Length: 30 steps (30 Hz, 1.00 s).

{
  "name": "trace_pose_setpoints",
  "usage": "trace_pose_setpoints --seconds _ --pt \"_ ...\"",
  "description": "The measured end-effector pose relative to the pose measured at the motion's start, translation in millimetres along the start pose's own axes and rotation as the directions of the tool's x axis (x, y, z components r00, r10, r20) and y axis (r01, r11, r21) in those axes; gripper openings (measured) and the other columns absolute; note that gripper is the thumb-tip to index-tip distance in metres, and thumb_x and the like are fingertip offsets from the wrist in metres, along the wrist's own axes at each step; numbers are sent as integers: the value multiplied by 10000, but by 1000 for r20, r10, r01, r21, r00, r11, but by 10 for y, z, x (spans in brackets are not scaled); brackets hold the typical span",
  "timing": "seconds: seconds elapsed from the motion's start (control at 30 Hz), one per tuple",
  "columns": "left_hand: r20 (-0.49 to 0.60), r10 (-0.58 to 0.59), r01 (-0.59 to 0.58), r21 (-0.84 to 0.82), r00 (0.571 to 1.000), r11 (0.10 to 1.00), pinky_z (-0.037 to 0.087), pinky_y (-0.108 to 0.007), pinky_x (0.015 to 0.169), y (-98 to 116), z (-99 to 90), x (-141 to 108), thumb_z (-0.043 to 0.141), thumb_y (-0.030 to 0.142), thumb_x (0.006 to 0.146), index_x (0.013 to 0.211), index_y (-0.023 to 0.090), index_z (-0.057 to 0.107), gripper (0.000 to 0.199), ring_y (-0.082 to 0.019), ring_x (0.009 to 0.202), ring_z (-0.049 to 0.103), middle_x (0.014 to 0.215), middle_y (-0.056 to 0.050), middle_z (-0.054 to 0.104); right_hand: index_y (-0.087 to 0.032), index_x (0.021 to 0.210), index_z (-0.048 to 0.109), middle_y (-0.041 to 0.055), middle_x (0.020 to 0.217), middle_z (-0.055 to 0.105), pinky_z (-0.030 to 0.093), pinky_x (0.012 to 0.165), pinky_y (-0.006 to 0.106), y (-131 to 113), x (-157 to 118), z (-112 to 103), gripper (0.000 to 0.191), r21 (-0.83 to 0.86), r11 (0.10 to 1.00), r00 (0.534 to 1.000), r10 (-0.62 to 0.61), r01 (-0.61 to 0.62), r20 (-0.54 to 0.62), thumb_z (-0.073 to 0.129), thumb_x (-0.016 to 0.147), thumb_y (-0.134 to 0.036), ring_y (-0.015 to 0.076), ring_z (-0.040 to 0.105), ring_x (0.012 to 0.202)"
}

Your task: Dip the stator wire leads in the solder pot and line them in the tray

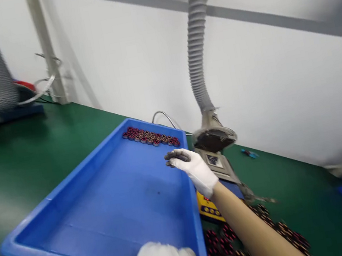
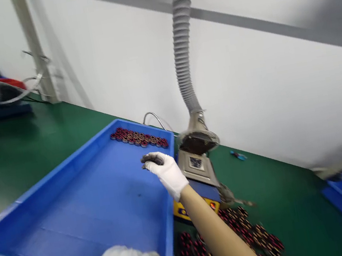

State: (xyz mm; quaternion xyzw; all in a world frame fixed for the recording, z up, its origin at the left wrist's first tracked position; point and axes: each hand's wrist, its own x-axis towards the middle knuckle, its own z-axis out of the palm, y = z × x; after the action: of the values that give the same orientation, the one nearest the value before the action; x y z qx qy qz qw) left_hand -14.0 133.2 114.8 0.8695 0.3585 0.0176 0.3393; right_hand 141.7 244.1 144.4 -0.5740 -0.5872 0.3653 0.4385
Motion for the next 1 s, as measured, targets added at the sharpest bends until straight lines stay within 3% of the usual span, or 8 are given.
trace_pose_setpoints --seconds 0.2,0.33,0.6,0.7,0.77,0.8,0.9,1.0 --pt "-71 -38 39 14 997 999 479 -389 689 34 -26 -1 426 395 871 983 272 663 290 -334 841 658 887 -74 717 -219 825 683 62 905 710 464 855 413 88 -1416 -865 150 -349 937 983 -56 -8 -174 593 714 -263 230 635 869" --pt "-67 -91 93 24 994 995 465 -420 758 65 -14 -10 416 409 867 1053 260 654 337 -336 883 638 960 -96 703 -210 786 716 103 948 697 444 868 450 448 -1943 -886 147 -491 865 985 21 -105 -174 580 735 -231 269 622 913" --pt "-107 -189 197 67 976 978 443 -433 811 110 -1 6 418 441 864 1094 232 643 384 -330 896 622 955 -105 696 -181 854 685 148 1184 594 400 891 491 752 -2137 -562 183 -779 622 983 178 -84 36 614 695 -126 344 504 1104" --pt "-158 -158 159 -8 975 987 469 -394 756 198 5 13 462 412 851 1106 224 622 355 -282 812 631 893 -63 698 -181 738 624 104 1216 582 357 967 452 605 -2057 -688 110 -673 736 992 124 -65 39 612 668 -97 305 463 1171" --pt "-301 50 -32 66 952 997 480 -390 746 343 -16 37 546 335 800 1187 221 548 403 -266 834 619 984 -57 675 -189 717 569 70 1057 643 428 892 376 362 -1987 -803 90 -462 884 995 94 -76 15 575 686 -105 232 566 1014" --pt "-379 211 -158 166 901 973 478 -404 774 444 -37 63 578 277 770 1238 216 493 479 -272 908 602 1094 -74 637 -194 727 550 49 950 657 465 815 344 213 -1948 -853 90 -331 940 996 86 -80 5 553 691 -111 201 602 893" --pt "-498 628 -372 521 598 768 473 -435 814 810 -147 201 493 55 723 1275 199 420 575 -282 1082 526 1283 -113 514 -208 818 528 -7 777 644 494 687 290 -221 -1826 -933 165 -60 998 998 3 -7 -65 547 669 -140 165 611 738" --pt "-573 718 -306 655 395 691 497 -379 616 1133 -276 373 352 -64 629 1063 181 540 534 -244 835 618 1015 -79 657 -222 842 529 -16 789 655 500 681 266 -462 -1711 -936 268 12 992 953 -113 122 -282 611 600 -139 156 616 736"
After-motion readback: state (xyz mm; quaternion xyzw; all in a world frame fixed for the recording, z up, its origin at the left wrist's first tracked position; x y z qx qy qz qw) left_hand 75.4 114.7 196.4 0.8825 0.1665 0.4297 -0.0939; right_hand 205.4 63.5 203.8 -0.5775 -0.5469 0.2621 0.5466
